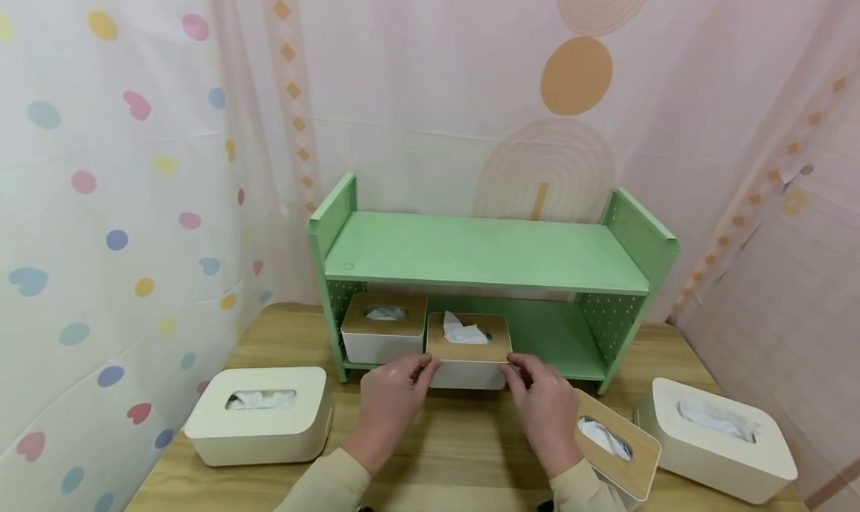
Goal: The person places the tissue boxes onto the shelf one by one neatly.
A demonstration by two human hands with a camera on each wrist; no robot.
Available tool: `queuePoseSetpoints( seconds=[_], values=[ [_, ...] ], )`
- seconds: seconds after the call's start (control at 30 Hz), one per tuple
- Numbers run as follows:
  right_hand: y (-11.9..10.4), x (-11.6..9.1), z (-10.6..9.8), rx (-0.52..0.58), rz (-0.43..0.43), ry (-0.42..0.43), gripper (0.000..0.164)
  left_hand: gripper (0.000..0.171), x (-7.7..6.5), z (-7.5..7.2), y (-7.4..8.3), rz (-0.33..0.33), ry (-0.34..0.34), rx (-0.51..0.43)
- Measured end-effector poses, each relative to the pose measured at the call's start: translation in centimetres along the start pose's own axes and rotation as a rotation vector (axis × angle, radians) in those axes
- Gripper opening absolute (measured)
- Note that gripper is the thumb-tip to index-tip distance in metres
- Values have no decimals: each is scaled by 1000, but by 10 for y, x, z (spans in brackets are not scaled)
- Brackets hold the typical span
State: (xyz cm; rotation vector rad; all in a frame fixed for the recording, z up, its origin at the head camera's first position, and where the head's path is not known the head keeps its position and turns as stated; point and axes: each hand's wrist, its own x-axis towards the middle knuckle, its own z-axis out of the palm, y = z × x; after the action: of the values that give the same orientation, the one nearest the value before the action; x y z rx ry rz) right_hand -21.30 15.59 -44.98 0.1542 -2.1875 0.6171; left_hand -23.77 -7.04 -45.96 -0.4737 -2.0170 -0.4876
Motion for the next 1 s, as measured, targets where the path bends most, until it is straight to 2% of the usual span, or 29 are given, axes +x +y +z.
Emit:
queuePoseSetpoints(
  seconds=[0.13, 0.23, 0.3, 0.37, 0.53, 0.6, 0.8, 1.0],
  values=[
    [3, -1, 3, -41, -63, 47, 17, 17, -2, 4, -4, 63, 27, 82],
    [6, -2, 3, -59, -93, 46, 22, 27, -4, 3, -6, 113, 14, 140],
    [8, -3, 3, -65, -95, 14, 29, 36, -5, 2, -6, 137, -21, 169],
    [8, -4, 2, -66, -71, -60, 40, 44, -6, 1, -5, 139, -80, 191],
    [7, -5, -1, -15, 31, -310, 63, 53, -6, -3, 0, 65, -249, 216],
    [5, -4, -3, 4, 59, -372, 68, 55, -5, -4, 1, 37, -298, 217],
    [3, -1, -4, 7, 94, -446, 75, 61, -3, -2, 2, -28, -385, 195],
    [5, -1, -1, 10, 101, -469, 78, 64, -4, 0, 2, -57, -401, 189]
  ],
)
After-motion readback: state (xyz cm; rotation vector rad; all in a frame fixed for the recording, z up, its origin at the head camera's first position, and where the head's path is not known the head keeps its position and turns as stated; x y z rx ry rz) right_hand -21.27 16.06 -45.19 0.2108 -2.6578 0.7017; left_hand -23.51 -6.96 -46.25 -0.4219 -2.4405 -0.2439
